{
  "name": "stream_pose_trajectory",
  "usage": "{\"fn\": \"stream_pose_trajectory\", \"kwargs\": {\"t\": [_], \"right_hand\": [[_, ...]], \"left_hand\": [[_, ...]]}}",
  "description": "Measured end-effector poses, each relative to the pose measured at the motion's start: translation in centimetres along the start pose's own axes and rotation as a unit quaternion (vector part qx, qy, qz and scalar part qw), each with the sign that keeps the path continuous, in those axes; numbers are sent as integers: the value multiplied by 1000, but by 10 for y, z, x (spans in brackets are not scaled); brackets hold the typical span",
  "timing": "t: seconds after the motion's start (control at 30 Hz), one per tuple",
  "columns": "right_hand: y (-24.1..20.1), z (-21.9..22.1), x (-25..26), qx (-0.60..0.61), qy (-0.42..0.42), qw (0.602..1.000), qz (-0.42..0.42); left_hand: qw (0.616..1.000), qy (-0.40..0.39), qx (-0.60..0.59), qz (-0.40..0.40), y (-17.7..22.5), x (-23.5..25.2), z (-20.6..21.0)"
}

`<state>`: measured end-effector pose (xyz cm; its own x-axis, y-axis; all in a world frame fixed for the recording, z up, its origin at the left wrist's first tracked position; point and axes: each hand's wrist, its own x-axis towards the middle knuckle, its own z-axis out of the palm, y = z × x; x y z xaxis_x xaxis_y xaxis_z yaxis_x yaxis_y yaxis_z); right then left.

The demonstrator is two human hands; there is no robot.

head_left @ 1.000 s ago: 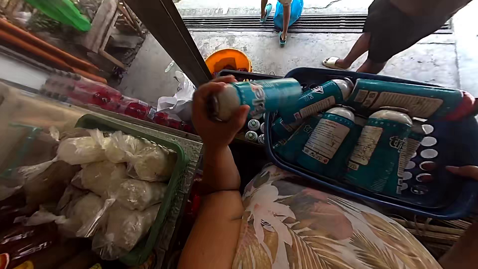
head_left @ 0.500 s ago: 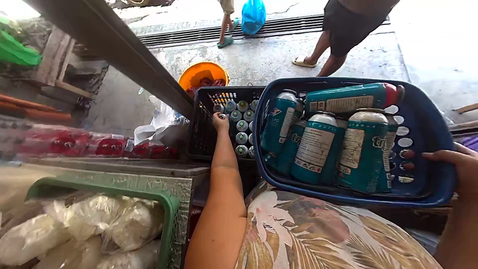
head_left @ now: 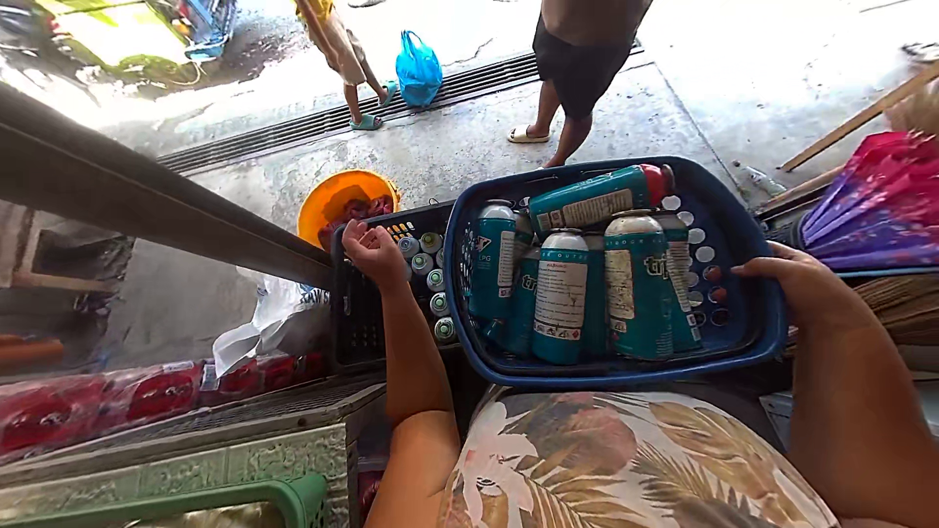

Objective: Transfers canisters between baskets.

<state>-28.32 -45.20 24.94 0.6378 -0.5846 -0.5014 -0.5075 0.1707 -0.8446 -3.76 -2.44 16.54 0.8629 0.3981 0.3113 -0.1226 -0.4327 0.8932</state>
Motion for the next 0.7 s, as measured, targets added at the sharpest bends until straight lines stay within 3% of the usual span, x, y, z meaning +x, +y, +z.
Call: {"fn": "stream_pose_trajectory", "kwargs": {"t": [0.03,0.1,0.17,0.27,0.37,0.57,0.7], "right_hand": [[-2,0,0,4,-4,1000,-3],[-3,-1,1,3,-22,1000,-11],[-3,-3,3,3,-33,999,-19],[1,-6,6,5,-37,999,-23],[3,-10,5,12,-36,999,-28],[3,-5,3,12,-30,999,-26],[3,-5,2,6,-28,999,-27]], "left_hand": [[993,-57,-15,104,32,-5,-4],[928,-178,-21,326,86,-17,-6],[856,-309,1,414,129,-31,2],[792,-471,148,359,153,-43,21],[741,-536,276,295,151,-47,35],[786,-510,301,179,157,-46,34],[744,-531,380,142,160,-50,40]]}}
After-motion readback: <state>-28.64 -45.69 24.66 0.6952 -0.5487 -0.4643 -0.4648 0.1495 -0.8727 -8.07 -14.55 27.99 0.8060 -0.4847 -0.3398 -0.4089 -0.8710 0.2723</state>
